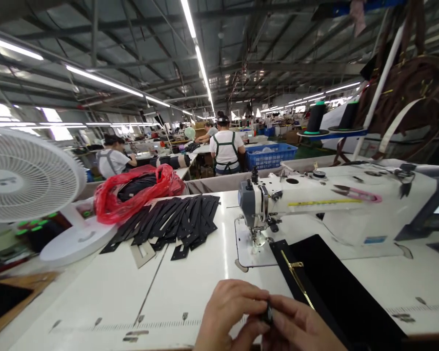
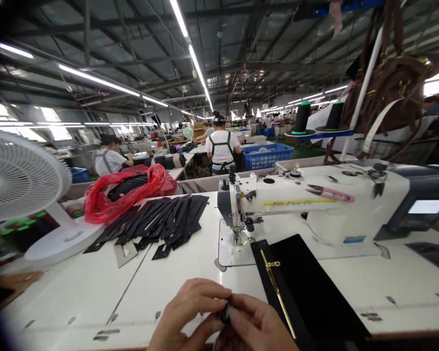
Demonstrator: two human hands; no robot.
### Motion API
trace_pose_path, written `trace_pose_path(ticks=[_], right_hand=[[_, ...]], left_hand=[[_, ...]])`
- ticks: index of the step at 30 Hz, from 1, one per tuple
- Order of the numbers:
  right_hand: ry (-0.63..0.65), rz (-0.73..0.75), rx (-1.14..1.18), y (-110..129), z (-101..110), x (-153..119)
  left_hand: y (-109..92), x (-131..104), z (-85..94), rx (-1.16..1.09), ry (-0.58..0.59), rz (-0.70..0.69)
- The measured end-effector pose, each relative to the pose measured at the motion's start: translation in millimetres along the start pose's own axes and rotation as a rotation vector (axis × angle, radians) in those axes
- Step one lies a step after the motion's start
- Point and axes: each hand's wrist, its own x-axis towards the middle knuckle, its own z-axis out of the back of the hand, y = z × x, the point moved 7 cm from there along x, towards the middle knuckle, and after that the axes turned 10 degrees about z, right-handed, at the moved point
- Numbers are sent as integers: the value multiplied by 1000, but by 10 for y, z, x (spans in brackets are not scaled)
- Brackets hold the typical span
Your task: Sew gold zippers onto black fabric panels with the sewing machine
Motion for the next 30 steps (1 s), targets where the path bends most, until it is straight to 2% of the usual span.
trace_pose_path(ticks=[8, 13, 18, 22, 26, 28, 30], right_hand=[[-39, 2, -17, -99, 111, 74], [-65, 18, -46, -8, 244, 96], [3, 77, -116, 161, 358, 145], [-15, 98, -3, 189, 446, 196], [-77, 91, 101, 111, 518, 245], [-54, 79, 58, 98, 521, 249], [-58, 85, -68, 196, 549, 221]], left_hand=[[149, 15, -45, 28, 113, 162], [170, 185, -104, -72, 160, 160], [231, 384, -175, -181, 192, 146], [248, 506, -228, -142, 216, 100], [257, 576, -252, -137, 221, 95], [279, 594, -248, -136, 217, 91], [335, 603, -216, -139, 188, 80]])
